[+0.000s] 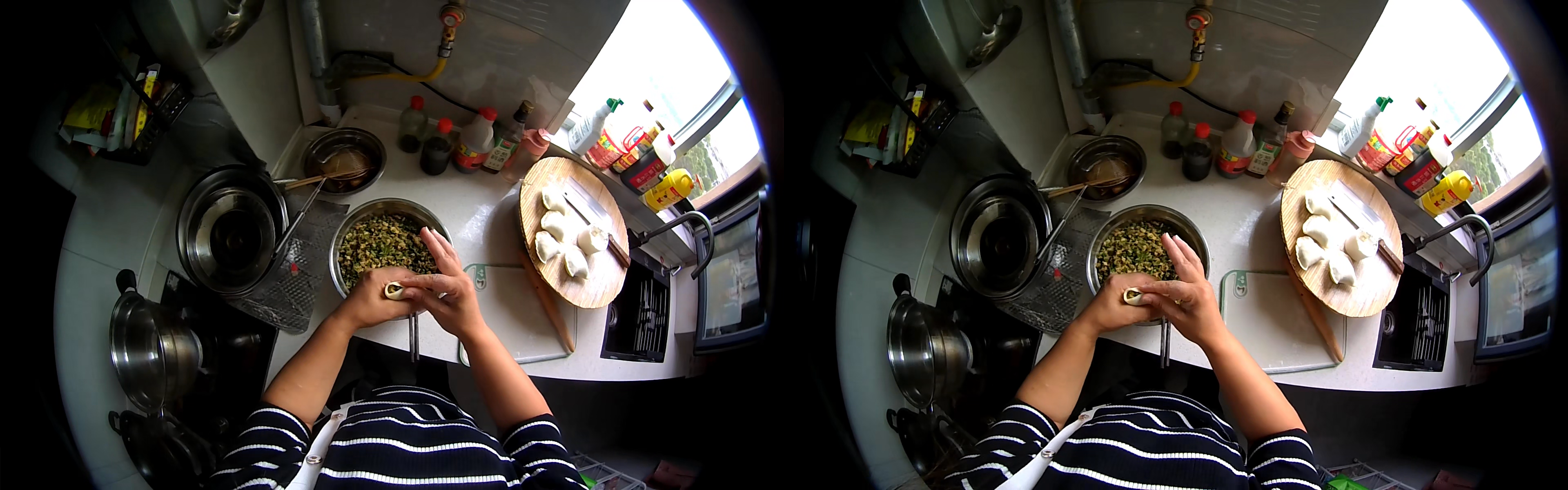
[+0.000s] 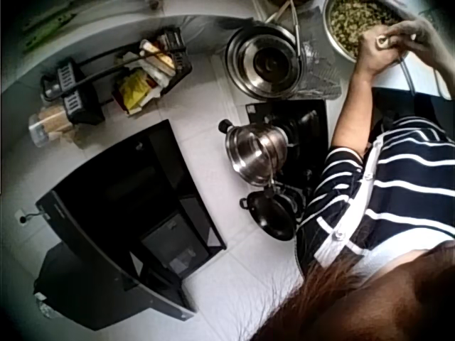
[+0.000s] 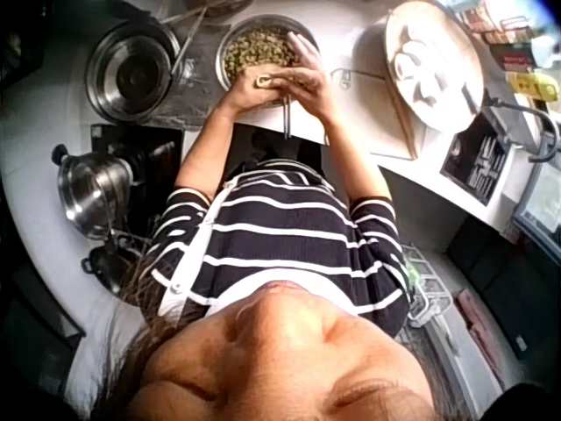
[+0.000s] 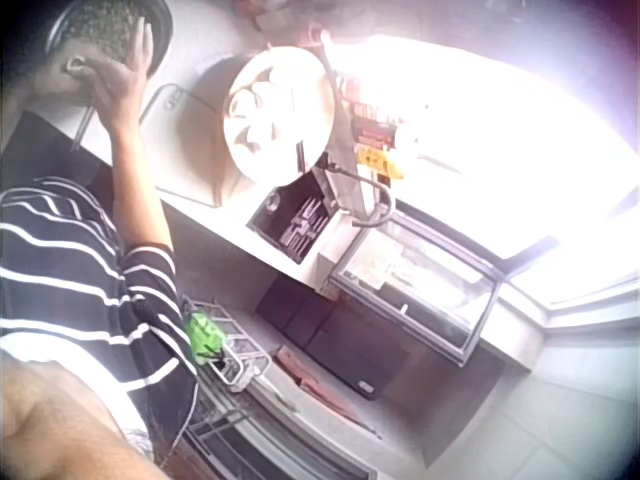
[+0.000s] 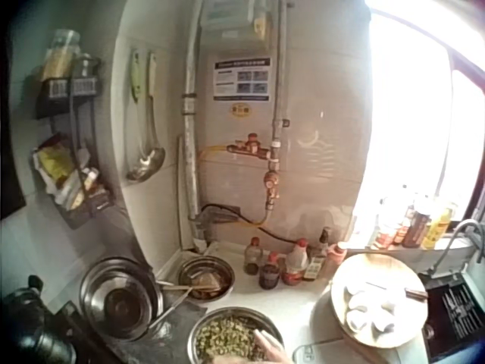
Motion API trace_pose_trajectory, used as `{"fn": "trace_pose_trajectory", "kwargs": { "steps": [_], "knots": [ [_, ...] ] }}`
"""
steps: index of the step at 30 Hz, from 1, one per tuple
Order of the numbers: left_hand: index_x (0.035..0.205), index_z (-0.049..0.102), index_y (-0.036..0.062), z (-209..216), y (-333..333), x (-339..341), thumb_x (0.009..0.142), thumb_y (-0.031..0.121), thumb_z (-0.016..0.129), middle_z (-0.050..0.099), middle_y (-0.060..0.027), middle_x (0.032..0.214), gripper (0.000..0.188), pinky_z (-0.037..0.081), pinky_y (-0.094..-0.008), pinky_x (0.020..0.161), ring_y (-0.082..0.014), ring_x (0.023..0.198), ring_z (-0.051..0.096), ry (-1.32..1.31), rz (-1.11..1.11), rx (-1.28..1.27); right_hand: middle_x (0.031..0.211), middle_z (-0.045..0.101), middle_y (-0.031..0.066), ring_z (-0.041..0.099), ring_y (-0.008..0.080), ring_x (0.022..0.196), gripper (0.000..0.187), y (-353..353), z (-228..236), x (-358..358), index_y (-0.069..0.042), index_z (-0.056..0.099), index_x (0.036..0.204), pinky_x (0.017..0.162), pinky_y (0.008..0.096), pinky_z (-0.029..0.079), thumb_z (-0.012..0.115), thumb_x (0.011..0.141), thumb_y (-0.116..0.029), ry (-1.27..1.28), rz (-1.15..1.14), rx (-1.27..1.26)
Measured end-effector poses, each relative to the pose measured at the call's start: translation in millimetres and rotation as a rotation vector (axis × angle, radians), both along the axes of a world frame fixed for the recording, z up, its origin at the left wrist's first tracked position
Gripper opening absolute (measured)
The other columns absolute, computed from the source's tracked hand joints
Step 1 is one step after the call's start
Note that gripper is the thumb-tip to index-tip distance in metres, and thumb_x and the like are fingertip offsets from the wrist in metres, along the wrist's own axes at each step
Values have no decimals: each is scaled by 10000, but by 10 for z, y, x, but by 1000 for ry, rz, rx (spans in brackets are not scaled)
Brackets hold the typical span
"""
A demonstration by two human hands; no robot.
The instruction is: The person fills dough circles with a mixture using chopsticks, pinches the edges to seal them, and places the finished products on a wooden tray. Then, the person handles a large piece of dough in a bowl and cuts it into smaller pieces using a knife on a cutting board.
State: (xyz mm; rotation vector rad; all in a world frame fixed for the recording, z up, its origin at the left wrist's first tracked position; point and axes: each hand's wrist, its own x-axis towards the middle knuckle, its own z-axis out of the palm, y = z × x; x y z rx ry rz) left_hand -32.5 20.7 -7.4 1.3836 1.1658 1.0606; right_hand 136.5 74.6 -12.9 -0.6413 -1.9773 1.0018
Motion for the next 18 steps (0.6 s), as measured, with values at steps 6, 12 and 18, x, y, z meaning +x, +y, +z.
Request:
{"fn": "trace_pose_trajectory", "kwargs": {
  "steps": [6, 12, 18],
  "knots": [
    [992, 690, 43, -69, -25, -75, 709, 125, 780, 680, -43, 812, 308, 504, -277, 695, -118, 755, 637, 40, -26, -109, 1448, 393, 210, 316, 394, 1371, 269, 1, -49, -44, -123, 746, 957, 1083, 437, 305, 793, 693, -112, -10, 11, 0],
    [971, 692, 62, -127, -35, -90, 715, 150, 776, 685, -63, 805, 283, 503, -298, 664, -133, 736, 646, 52, 49, 12, 1510, 233, 259, 247, 419, 1394, 302, -45, 58, -79, -104, 721, 973, 1104, 462, 258, 800, 710, -229, 46, 25, -84],
    [927, 675, 72, -35, -21, -69, 711, 143, 770, 670, -101, 819, 247, 507, -326, 680, -238, 749, 663, 311, 86, 65, 1502, 228, 274, 219, 469, 1382, 361, -65, 225, -91, -119, 697, 890, 1100, 514, 230, 816, 671, -379, -115, 18, 203]
  ]
}}
